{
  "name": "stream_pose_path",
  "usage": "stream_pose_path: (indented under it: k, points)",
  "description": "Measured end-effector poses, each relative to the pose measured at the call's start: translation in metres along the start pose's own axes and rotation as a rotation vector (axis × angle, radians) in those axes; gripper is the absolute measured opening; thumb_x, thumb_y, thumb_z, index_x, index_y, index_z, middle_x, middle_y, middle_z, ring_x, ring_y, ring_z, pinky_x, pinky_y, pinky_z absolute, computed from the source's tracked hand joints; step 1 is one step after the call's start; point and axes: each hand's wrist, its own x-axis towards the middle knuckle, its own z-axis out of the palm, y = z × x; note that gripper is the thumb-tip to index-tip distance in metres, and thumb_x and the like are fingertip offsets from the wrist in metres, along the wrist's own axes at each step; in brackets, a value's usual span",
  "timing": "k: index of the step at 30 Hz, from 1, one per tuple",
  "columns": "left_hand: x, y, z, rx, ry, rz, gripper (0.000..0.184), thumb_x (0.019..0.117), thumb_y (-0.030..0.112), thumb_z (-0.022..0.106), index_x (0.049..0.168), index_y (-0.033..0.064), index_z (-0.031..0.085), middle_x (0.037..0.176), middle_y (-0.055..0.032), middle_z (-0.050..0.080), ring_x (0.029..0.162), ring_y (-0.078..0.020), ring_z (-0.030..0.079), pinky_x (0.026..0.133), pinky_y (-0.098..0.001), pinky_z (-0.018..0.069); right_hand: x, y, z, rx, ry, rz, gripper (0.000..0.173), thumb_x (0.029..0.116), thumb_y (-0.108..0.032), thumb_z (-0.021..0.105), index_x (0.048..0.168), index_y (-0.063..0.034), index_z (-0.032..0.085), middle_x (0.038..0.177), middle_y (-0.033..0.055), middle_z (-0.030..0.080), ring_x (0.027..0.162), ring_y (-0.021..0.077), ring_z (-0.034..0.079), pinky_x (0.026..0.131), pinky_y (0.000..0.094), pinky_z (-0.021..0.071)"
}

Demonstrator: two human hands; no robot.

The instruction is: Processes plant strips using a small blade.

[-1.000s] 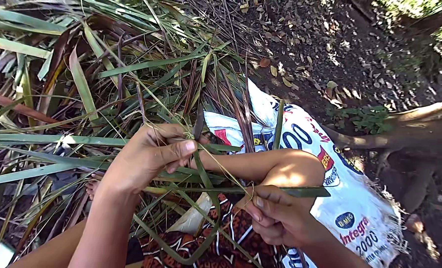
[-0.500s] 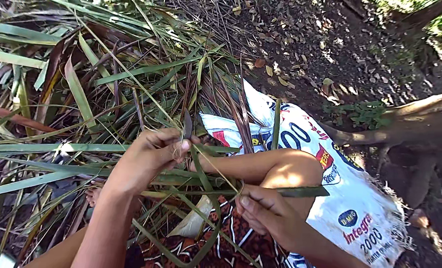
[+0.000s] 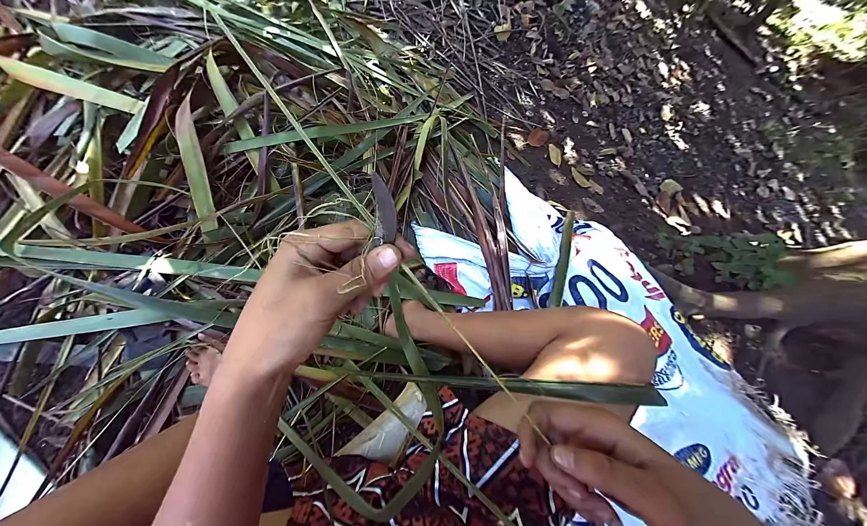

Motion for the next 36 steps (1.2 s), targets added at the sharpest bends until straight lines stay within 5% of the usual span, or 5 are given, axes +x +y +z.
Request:
stream_pose_path:
  k: [3, 13, 26, 32, 36]
  points:
    - [-0.002, -0.004, 0.012, 0.049, -0.045, 0.038, 0.01, 0.0955, 0.021, 0.068, 0.089, 0.019, 0.075, 0.069, 0.0091, 0.065, 0.055, 0.0039, 0.056, 0.051, -0.0108, 0.0486, 0.026, -0.011, 0.002, -0.079, 0.08, -0.106, 0.028, 0.1095, -0.035, 0.044, 0.11, -0.0162, 0.065, 0.071, -0.0153, 0.055, 0.058, -0.0128, 0.049, 0.052, 0.0054, 0.0417]
    - [-0.012, -0.005, 0.029, 0.149, -0.389, -0.068, 0.011, 0.0959, 0.02, 0.068, 0.102, 0.0134, 0.074, 0.085, 0.0151, 0.07, 0.074, 0.0097, 0.062, 0.066, -0.008, 0.0517, 0.074, -0.029, 0.013, -0.101, 0.182, -0.279, 0.022, 0.1093, -0.016, 0.042, 0.098, -0.0156, 0.061, 0.069, -0.02, 0.044, 0.059, -0.0144, 0.038, 0.053, 0.0044, 0.0322]
    - [-0.008, 0.005, -0.004, 0.014, -0.083, -0.041, 0.007, 0.0907, 0.029, 0.074, 0.093, 0.023, 0.078, 0.061, 0.0082, 0.062, 0.048, 0.0034, 0.054, 0.045, -0.0109, 0.0471, 0.06, -0.017, 0.019, 0.057, 0.076, -0.227, 0.022, 0.1099, -0.021, 0.042, 0.095, -0.0166, 0.058, 0.064, -0.0183, 0.036, 0.054, -0.0133, 0.034, 0.049, 0.0048, 0.0287]
    - [-0.011, -0.015, 0.025, -0.029, -0.567, -0.181, 0.015, 0.0972, 0.029, 0.069, 0.107, 0.0193, 0.074, 0.087, 0.0172, 0.07, 0.073, 0.011, 0.06, 0.063, -0.0069, 0.0492, 0.069, -0.016, 0.01, 0.489, -0.13, -0.133, 0.02, 0.1084, -0.025, 0.047, 0.096, -0.0221, 0.062, 0.06, -0.0235, 0.041, 0.05, -0.015, 0.038, 0.046, 0.0046, 0.0317]
    - [-0.009, -0.017, 0.029, -0.131, -0.592, -0.21, 0.02, 0.0967, 0.026, 0.07, 0.114, 0.0207, 0.077, 0.1, 0.0123, 0.075, 0.084, 0.0074, 0.066, 0.072, -0.0099, 0.0538, 0.076, -0.007, 0.006, 0.705, -0.277, -0.125, 0.016, 0.1066, -0.024, 0.05, 0.095, -0.0215, 0.06, 0.061, -0.0225, 0.043, 0.049, -0.0149, 0.041, 0.045, 0.0042, 0.0341]
